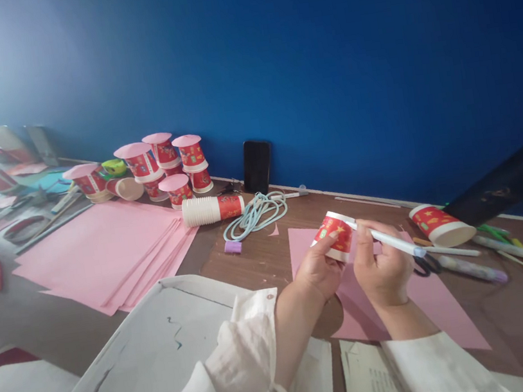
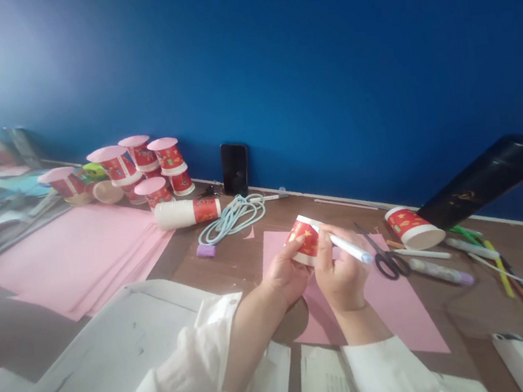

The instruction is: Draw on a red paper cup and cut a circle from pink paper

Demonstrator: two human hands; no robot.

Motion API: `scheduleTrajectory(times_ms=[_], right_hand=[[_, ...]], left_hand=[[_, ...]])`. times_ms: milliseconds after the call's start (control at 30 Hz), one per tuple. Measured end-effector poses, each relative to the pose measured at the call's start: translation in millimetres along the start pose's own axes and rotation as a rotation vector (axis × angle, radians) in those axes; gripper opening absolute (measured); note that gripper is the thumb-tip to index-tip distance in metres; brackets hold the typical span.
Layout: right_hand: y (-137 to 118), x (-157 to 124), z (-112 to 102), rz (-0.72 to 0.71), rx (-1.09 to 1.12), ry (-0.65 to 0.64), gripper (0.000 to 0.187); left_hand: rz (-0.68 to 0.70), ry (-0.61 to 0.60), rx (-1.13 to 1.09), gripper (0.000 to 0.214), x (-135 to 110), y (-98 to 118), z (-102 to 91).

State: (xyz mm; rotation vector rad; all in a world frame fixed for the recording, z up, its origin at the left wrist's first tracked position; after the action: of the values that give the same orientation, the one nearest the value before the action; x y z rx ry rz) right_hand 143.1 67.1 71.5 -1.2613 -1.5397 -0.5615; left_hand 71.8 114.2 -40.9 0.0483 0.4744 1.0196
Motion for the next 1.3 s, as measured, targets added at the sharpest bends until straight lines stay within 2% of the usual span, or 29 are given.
scheduleTrajectory(times_ms=[333, 1300], right_hand=[[-4.4, 2.0, -2.9, -0.011, -0.016, 0.024, 0.011], [-2.2, 1.2, -1.9, 0.013, -0.022, 0.010, 0.011]], left_hand=[[0.002, 0.016, -0.022, 0.019, -2.4, 1.1, 1.8], [0.036, -0.040, 0.019, 0.020, -1.1, 2.4, 3.2]])
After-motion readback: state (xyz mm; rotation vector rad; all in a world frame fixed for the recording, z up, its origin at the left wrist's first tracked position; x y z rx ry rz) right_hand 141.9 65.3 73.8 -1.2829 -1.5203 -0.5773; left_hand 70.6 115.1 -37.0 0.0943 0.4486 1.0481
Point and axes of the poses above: each hand's wrist, its own x-axis towards the middle knuckle, its own z-axis out of the palm, y = z × x, the point moved 8 cm from there along x, towards the middle knuckle, and after that the axes turned 2 degrees about -z, right-handed, at the moved point
